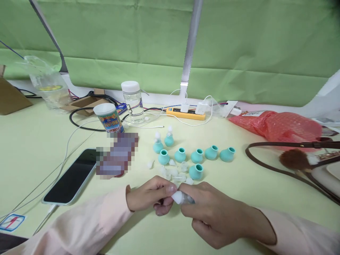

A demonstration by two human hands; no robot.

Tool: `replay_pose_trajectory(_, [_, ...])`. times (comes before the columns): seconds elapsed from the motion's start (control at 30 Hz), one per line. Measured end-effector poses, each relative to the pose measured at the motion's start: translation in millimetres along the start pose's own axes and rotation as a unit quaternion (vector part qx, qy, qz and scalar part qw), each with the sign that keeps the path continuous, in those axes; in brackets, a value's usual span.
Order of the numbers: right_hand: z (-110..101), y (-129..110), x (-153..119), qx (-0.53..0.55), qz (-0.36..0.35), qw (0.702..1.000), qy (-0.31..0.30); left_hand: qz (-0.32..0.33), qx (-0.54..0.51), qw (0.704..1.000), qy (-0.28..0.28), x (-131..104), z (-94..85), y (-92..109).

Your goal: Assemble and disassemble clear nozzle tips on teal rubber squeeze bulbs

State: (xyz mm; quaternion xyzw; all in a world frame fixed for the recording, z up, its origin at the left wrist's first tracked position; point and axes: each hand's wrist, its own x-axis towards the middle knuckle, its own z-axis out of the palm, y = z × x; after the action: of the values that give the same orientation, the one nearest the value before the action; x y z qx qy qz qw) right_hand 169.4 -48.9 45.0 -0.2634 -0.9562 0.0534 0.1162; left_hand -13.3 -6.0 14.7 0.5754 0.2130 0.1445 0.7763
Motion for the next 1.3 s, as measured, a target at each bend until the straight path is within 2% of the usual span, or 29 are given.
replay_pose_trajectory(0.07, [-0.6, 0.5, 0.0, 0.004, -0.008, 1.000, 0.011, 0.006, -0.072, 0.997, 0.005, 1.7, -3.4, 0.9])
replay_pose_trajectory(0.1, [-1.7, 0.7, 0.1, 0.010, -0.010, 1.000, 0.011, 0.018, -0.087, 0.996, 0.026, 2.0, -5.9, 2.7])
replay_pose_trajectory(0.17, [-5.8, 1.2, 0.4, 0.033, 0.001, 0.999, -0.002, 0.058, -0.055, 0.990, 0.118, 1.1, -12.2, 8.4])
replay_pose_trajectory(0.23, [-11.2, 2.1, 0.7, 0.057, 0.023, 0.998, -0.028, 0.109, 0.065, 0.959, 0.254, -0.8, -19.8, 14.9])
replay_pose_trajectory(0.3, [-15.0, 3.8, 0.4, 0.072, 0.041, 0.996, -0.046, 0.139, 0.256, 0.881, 0.373, -2.5, -27.0, 19.3])
replay_pose_trajectory(0.37, [-14.9, 6.3, -0.1, 0.087, 0.060, 0.994, -0.036, 0.107, 0.455, 0.778, 0.419, -2.6, -32.2, 20.1])
replay_pose_trajectory(0.43, [-10.7, 9.2, -0.1, 0.117, 0.104, 0.987, 0.019, 0.046, 0.592, 0.697, 0.402, -1.0, -34.7, 17.6])
replay_pose_trajectory(0.47, [-7.8, 10.7, 0.4, 0.139, 0.133, 0.979, 0.063, 0.020, 0.632, 0.672, 0.385, 0.2, -35.1, 15.7])
replay_pose_trajectory(0.53, [-2.6, 13.2, 2.6, 0.183, 0.194, 0.951, 0.155, -0.011, 0.677, 0.645, 0.356, 2.6, -34.9, 12.2])
replay_pose_trajectory(0.6, [0.3, 14.6, 5.6, 0.226, 0.245, 0.920, 0.205, -0.019, 0.694, 0.631, 0.347, 3.9, -34.2, 10.0])
replay_pose_trajectory(0.67, [0.7, 14.3, 8.6, 0.274, 0.282, 0.897, 0.203, 0.004, 0.690, 0.628, 0.361, 3.3, -32.9, 9.1])
replay_pose_trajectory(0.7, [0.5, 13.6, 9.9, 0.299, 0.295, 0.886, 0.197, 0.035, 0.680, 0.628, 0.376, 2.4, -31.7, 8.8])
replay_pose_trajectory(0.8, [0.8, 10.4, 12.5, 0.358, 0.311, 0.858, 0.195, 0.218, 0.635, 0.623, 0.402, -2.2, -24.2, 8.2])
replay_pose_trajectory(0.87, [2.3, 8.2, 13.6, 0.384, 0.312, 0.848, 0.191, 0.344, 0.614, 0.613, 0.360, -4.9, -16.0, 7.9])
replay_pose_trajectory(0.9, [3.3, 7.1, 14.1, 0.393, 0.311, 0.845, 0.185, 0.380, 0.615, 0.611, 0.323, -5.7, -11.7, 7.8])
replay_pose_trajectory(0.97, [5.3, 5.1, 15.0, 0.409, 0.308, 0.843, 0.165, 0.401, 0.625, 0.612, 0.272, -5.6, -3.9, 7.8])
replay_pose_trajectory(1.07, [7.2, 3.2, 16.5, 0.435, 0.324, 0.828, 0.142, 0.397, 0.641, 0.605, 0.257, -3.2, 2.1, 7.5])
replay_pose_trajectory(1.3, [5.1, 5.9, 17.6, 0.562, 0.361, 0.729, 0.149, 0.411, 0.633, 0.593, 0.280, -0.8, 1.5, 3.1])
